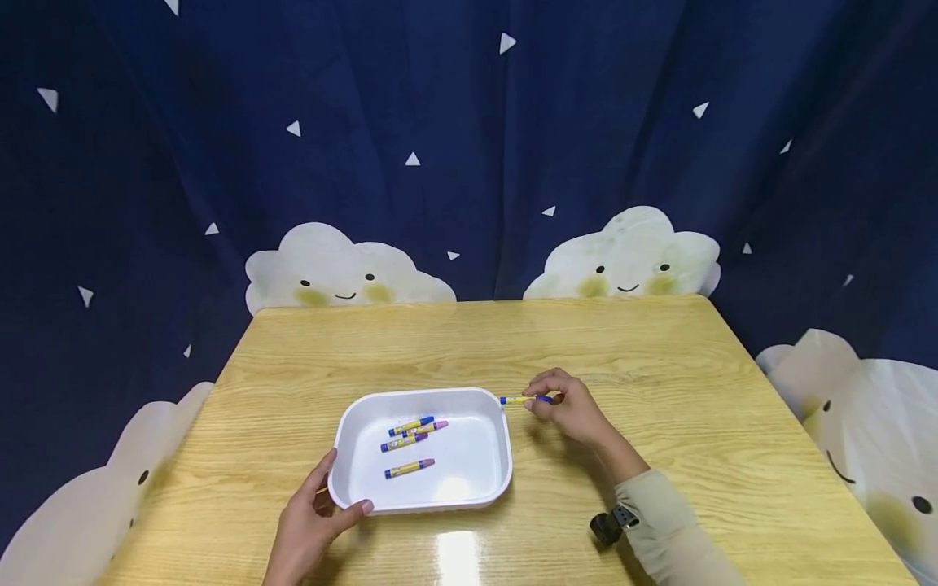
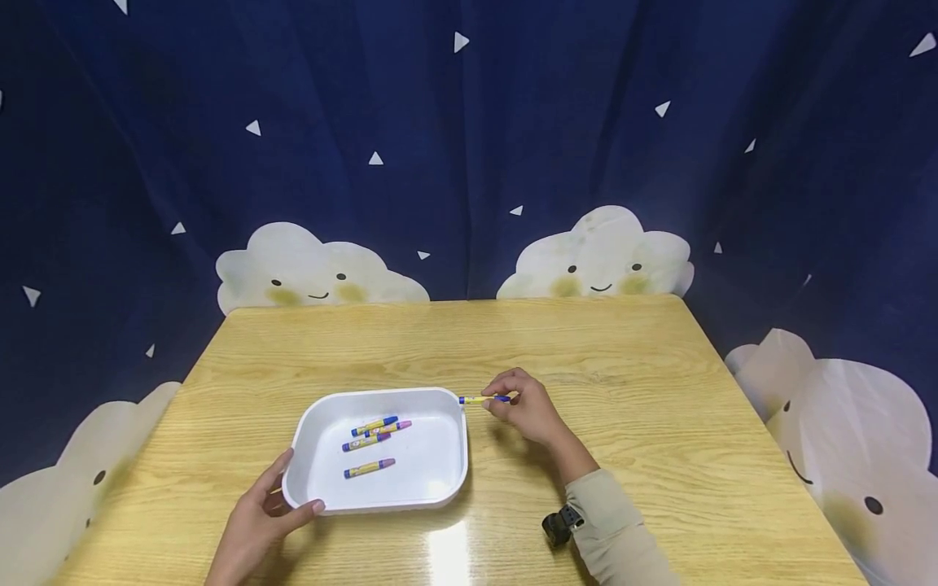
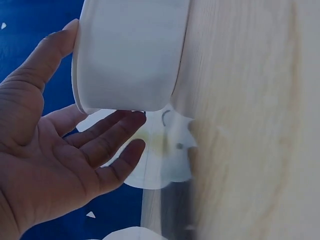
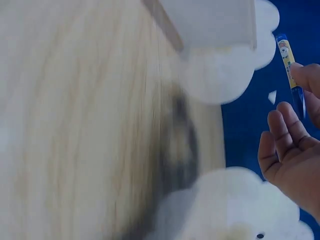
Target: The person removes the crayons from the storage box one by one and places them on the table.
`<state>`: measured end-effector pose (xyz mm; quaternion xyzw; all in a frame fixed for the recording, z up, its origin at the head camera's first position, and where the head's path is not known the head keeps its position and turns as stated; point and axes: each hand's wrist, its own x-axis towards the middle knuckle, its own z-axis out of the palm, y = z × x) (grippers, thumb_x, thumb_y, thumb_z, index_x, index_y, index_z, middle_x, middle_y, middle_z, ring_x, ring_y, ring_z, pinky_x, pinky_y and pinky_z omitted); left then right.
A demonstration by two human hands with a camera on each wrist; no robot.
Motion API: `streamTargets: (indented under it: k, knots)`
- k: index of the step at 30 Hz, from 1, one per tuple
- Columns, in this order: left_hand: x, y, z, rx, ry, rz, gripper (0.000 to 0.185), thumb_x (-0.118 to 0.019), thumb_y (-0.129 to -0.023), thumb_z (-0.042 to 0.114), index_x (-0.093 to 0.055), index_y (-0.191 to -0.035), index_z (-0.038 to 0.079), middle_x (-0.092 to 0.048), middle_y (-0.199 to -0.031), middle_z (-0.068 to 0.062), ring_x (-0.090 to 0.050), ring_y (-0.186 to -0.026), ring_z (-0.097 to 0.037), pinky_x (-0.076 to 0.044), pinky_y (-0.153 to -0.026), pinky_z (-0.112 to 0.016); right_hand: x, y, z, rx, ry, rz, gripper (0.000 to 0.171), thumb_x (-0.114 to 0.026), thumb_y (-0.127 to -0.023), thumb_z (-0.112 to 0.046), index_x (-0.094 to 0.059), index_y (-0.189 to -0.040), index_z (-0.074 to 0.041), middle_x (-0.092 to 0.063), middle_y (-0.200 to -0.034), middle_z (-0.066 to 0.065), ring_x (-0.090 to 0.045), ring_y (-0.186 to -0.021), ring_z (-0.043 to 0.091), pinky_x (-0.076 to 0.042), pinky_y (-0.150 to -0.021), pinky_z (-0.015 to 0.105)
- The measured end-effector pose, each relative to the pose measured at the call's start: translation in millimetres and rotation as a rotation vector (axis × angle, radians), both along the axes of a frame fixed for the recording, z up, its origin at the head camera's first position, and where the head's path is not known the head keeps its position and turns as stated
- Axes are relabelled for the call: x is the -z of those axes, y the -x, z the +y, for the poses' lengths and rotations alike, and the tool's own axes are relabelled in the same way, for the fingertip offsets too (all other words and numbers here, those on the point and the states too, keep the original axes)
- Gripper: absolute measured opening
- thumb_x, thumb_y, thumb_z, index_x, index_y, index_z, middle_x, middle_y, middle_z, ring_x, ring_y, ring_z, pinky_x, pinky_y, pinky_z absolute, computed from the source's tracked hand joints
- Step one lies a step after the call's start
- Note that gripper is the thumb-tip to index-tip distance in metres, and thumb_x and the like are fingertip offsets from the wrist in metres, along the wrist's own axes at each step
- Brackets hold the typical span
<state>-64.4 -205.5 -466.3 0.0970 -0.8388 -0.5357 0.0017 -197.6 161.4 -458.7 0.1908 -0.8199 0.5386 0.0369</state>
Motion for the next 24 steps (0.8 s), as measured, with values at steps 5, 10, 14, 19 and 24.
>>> streamTargets:
  k: [5,10,14,19,24]
  knots:
    - [-0.2,2.1,0.0,0.011,0.031,0.003,0.098,-0.086,-0.065,0.019,-0.03,-0.142,-0.003,-0.048,-0.13,-0.027,-0.054,-0.111,-0.033,-0.044,-0.093,-0.037,9.6,14.0,11.3,0.054,-0.055,0.007,0.006,-0.073,-0.078,-0.003,-0.072,-0.085,-0.004,-0.06,-0.093,0.008,-0.053,-0.082,0.023,-0.045,-0.063,0.029]
    - [-1.9,4.7,-0.1,-0.005,-0.018,-0.038,0.099,-0.086,-0.065,0.015,-0.029,-0.143,-0.004,-0.039,-0.136,-0.028,-0.045,-0.12,-0.036,-0.041,-0.095,-0.033,21.4,29.8,19.3,0.118,-0.103,-0.011,0.006,-0.074,-0.079,-0.005,-0.072,-0.085,-0.004,-0.06,-0.091,0.008,-0.056,-0.083,0.025,-0.048,-0.068,0.033]
    - [-2.5,4.2,-1.0,-0.019,-0.057,-0.061,0.098,-0.086,-0.064,0.012,-0.029,-0.143,-0.003,-0.038,-0.137,-0.028,-0.044,-0.121,-0.036,-0.043,-0.092,-0.03,31.1,40.4,24.1,0.141,-0.099,-0.038,0.009,-0.074,-0.078,-0.005,-0.073,-0.087,-0.002,-0.059,-0.089,0.009,-0.057,-0.082,0.024,-0.049,-0.07,0.034]
    - [-2.5,3.3,-2.7,-0.029,-0.099,-0.045,0.097,-0.085,-0.065,0.01,-0.03,-0.143,-0.003,-0.039,-0.135,-0.03,-0.047,-0.118,-0.037,-0.047,-0.088,-0.028,39.8,54.7,23.6,0.168,-0.124,-0.037,0.011,-0.073,-0.079,-0.004,-0.073,-0.09,0.0,-0.056,-0.088,0.011,-0.057,-0.079,0.024,-0.05,-0.065,0.029]
    - [-1.2,4.4,-2.3,-0.028,-0.117,-0.027,0.095,-0.085,-0.065,0.008,-0.031,-0.142,-0.003,-0.041,-0.134,-0.03,-0.046,-0.118,-0.036,-0.046,-0.089,-0.028,47.5,67.3,23.9,0.189,-0.159,-0.043,0.012,-0.072,-0.081,-0.006,-0.073,-0.091,0.0,-0.056,-0.095,0.014,-0.056,-0.084,0.026,-0.05,-0.067,0.032]
